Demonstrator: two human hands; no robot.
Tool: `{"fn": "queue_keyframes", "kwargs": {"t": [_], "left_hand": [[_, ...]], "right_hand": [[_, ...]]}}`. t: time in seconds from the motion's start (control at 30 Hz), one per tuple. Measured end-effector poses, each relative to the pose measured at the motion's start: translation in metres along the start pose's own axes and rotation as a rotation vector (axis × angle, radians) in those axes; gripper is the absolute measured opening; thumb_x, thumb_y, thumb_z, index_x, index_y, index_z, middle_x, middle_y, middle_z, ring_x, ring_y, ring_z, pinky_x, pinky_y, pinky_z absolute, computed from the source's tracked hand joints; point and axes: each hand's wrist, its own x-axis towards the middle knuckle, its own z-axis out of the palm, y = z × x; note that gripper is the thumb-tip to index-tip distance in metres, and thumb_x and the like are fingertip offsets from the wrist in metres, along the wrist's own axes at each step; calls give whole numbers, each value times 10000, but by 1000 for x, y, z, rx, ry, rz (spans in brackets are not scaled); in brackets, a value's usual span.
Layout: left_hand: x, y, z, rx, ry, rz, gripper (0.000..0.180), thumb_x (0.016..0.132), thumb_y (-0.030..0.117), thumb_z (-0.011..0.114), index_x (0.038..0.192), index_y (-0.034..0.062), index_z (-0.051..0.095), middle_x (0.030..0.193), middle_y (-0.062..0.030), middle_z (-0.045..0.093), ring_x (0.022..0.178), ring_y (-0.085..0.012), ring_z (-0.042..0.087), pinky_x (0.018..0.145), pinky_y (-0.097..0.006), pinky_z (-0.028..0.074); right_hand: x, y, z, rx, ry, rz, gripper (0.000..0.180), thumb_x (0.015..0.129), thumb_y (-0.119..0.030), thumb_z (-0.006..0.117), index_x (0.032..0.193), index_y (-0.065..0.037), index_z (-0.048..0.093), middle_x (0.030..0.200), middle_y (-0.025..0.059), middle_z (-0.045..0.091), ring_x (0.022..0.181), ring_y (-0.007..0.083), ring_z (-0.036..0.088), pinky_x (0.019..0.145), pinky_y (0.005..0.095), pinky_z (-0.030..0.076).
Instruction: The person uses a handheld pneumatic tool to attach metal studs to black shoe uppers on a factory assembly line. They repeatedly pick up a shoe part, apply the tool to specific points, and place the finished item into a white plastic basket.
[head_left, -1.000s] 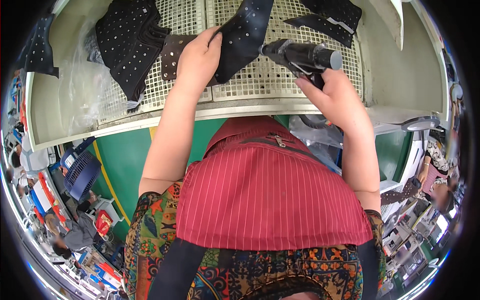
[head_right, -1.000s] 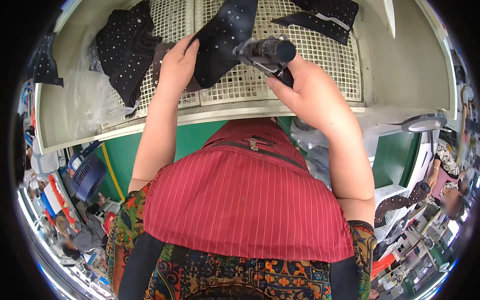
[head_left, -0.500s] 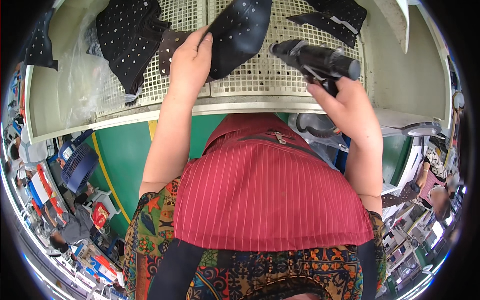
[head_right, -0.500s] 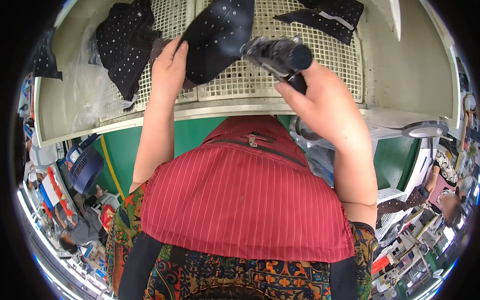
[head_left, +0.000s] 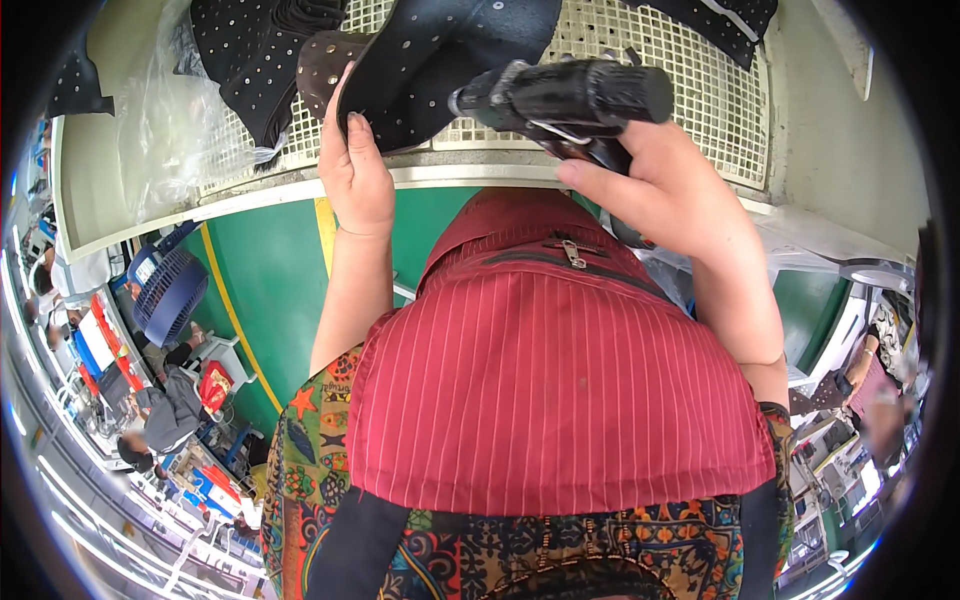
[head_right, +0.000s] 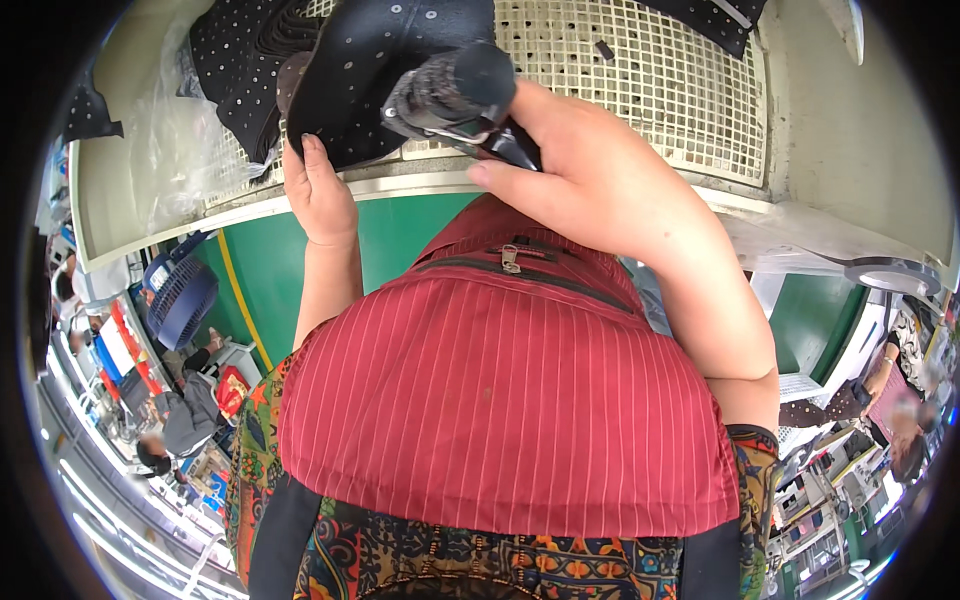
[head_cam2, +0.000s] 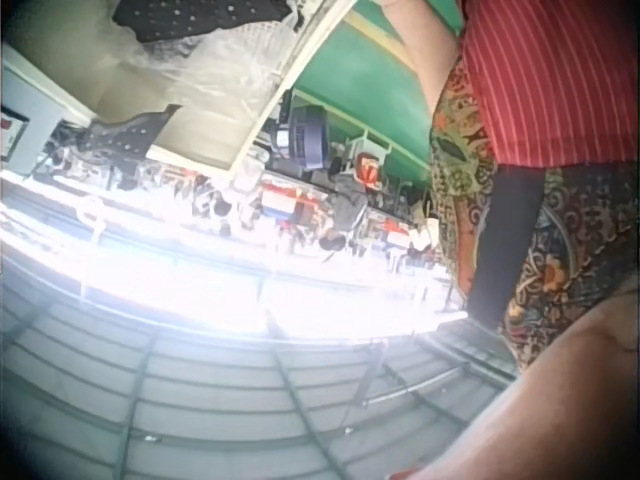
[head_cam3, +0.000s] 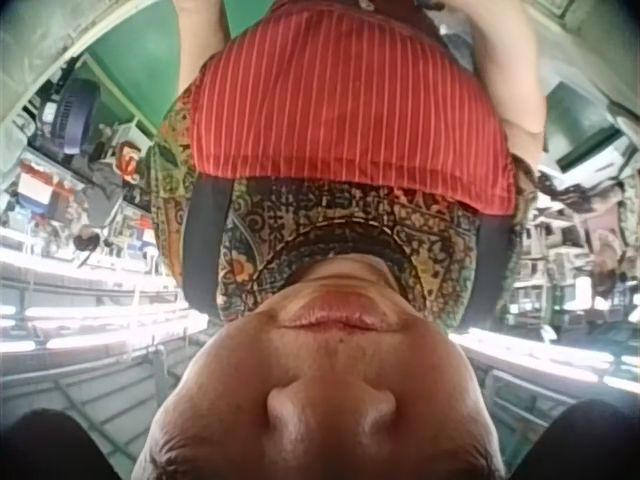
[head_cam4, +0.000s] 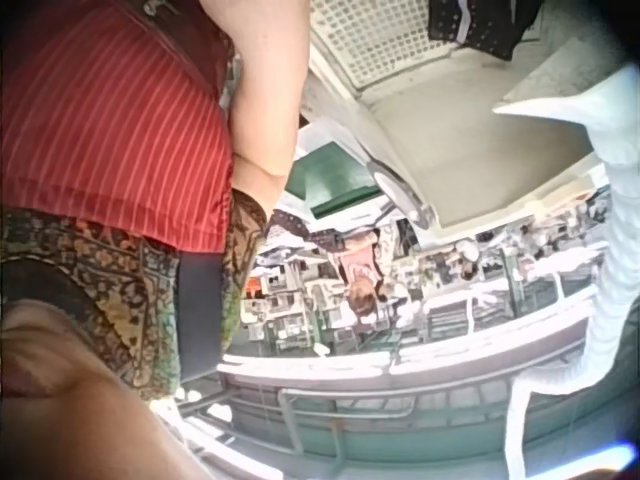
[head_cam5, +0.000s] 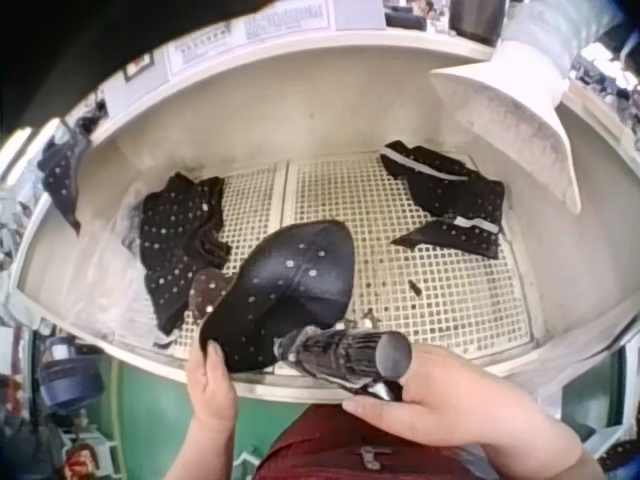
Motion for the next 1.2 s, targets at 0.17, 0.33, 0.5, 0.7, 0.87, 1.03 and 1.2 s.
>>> {"fn": "queue_keyframes", "kwargs": {"t": [0.17, 0.33, 0.5, 0.7, 0.87, 1.03, 1.2], "left_hand": [[0, -4, 0, 85, -9, 38, 386, 955, 45, 357, 1322, -32, 447, 1330, -140, 504, 1184, -207, 500, 1016, -303, 359], [-5, -3, 1, 64, -6, 10, 390, 942, 25, 364, 1317, -30, 453, 1357, -148, 483, 1220, -213, 475, 1019, -308, 358], [-5, -10, -1, 35, -31, 66, 392, 928, -3, 372, 1308, -20, 469, 1374, -147, 468, 1260, -219, 447, 1016, -295, 354], [4, -6, 6, 73, -51, 179, 381, 919, 0, 405, 1285, 10, 508, 1363, -162, 475, 1247, -249, 467, 1030, -321, 343], [11, 8, 8, 132, -51, 139, 351, 917, 41, 450, 1255, 21, 540, 1325, -171, 512, 1228, -279, 487, 1031, -341, 349], [19, 7, 12, 190, -67, 192, 334, 907, 63, 481, 1228, 33, 565, 1298, -170, 533, 1200, -292, 511, 1016, -351, 371], [23, 8, 15, 196, -74, 150, 324, 907, 79, 489, 1218, 48, 573, 1288, -171, 539, 1181, -298, 522, 1005, -351, 381]], "right_hand": [[22, 11, 13, -80, -54, -36, 374, 822, -253, 609, 1065, 21, 535, 854, 228, 612, 810, 394, 600, 728, 428, 468], [31, 7, 11, -146, -92, -5, 382, 824, -253, 610, 1043, 48, 525, 864, 246, 611, 814, 401, 599, 729, 431, 468], [23, 9, -1, -82, -80, -16, 369, 823, -225, 613, 1103, 0, 529, 845, 221, 622, 778, 382, 608, 703, 420, 481], [20, 5, -1, -139, -98, -39, 360, 813, -204, 617, 1095, 4, 537, 837, 223, 618, 781, 394, 602, 703, 425, 476], [8, -3, -17, -281, -30, 66, 358, 805, -214, 628, 1071, 15, 558, 817, 233, 611, 776, 387, 600, 702, 411, 475], [17, -13, -7, -244, -7, 123, 367, 806, -214, 640, 1083, 12, 561, 811, 223, 614, 763, 384, 597, 703, 409, 476], [5, 0, -14, -244, 49, 119, 325, 807, -197, 651, 1043, 15, 583, 811, 220, 608, 745, 375, 590, 687, 403, 470]]}}
